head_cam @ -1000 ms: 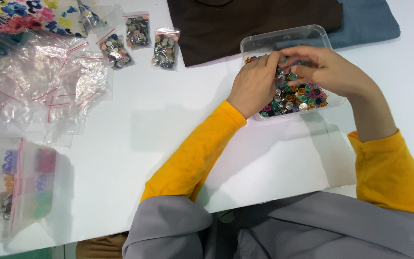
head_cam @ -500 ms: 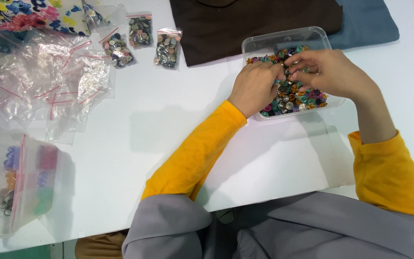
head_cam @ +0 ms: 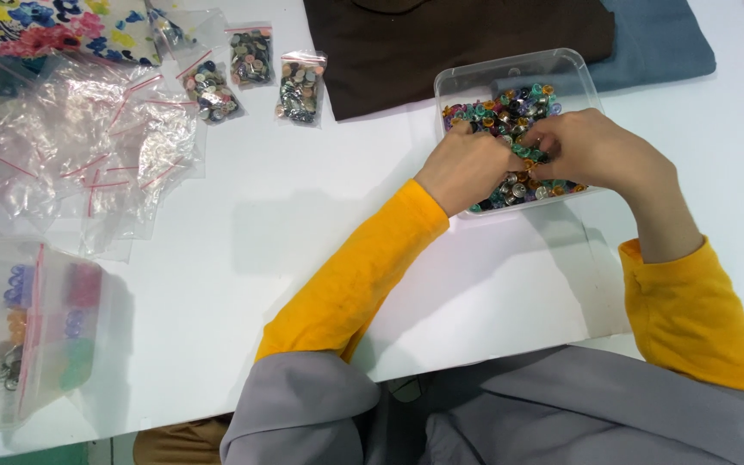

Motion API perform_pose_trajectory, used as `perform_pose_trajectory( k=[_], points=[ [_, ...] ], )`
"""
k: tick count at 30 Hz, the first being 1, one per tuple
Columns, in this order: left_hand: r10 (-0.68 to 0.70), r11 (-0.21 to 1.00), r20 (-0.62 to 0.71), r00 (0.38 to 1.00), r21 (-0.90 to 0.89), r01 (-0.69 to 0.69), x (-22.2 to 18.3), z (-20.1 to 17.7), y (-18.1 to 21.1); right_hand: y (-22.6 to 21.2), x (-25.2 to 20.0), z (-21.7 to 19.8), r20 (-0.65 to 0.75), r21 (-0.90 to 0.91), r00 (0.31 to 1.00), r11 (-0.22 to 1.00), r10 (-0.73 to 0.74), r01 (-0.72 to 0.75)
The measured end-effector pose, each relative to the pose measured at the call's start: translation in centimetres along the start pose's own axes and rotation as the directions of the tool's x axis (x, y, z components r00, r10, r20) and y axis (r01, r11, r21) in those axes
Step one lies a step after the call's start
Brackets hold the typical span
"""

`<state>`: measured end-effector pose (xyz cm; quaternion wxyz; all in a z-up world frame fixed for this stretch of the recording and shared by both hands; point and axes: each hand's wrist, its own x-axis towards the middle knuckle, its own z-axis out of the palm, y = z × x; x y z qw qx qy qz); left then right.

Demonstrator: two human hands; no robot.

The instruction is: Sorting pink buttons from a container of mixed colors and placing them into a small plastic bag.

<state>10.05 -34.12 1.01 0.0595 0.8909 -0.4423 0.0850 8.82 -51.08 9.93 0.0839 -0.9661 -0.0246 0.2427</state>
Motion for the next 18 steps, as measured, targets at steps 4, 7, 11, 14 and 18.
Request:
perform_pose_trajectory(
  k=[4, 7, 11, 14, 18],
  points=[
    [-0.02, 0.998, 0.055, 0.998, -0.061, 0.023, 0.3, -0.2, 0.0, 1.2, 1.1, 0.7, -0.031, -0.091, 0.996, 0.993, -0.079, 0.076],
    [-0.085, 0.988, 0.136, 0.987, -0.12, 0.102, 0.3, -0.7, 0.1, 1.9, 1.4, 1.2, -0.113, -0.052, 0.984, 0.99, -0.138, 0.133],
    [-0.152, 0.972, 0.008, 0.988, -0.181, 0.151, 0.6, 0.7, -0.1, 0.4, 0.8, 1.0, -0.022, -0.065, 0.994, 0.992, -0.11, 0.109],
    [-0.18, 0.967, -0.053, 0.982, -0.191, 0.167, 0.6, 1.4, -0.3, 0.4, 1.4, 1.8, -0.012, -0.091, 0.993, 0.989, -0.118, 0.116],
    [-0.206, 0.961, -0.145, 0.968, -0.216, 0.172, 0.4, 1.1, -0.4, -0.7, 0.9, 1.5, 0.009, -0.044, 1.0, 0.999, -0.024, 0.024]
  ],
)
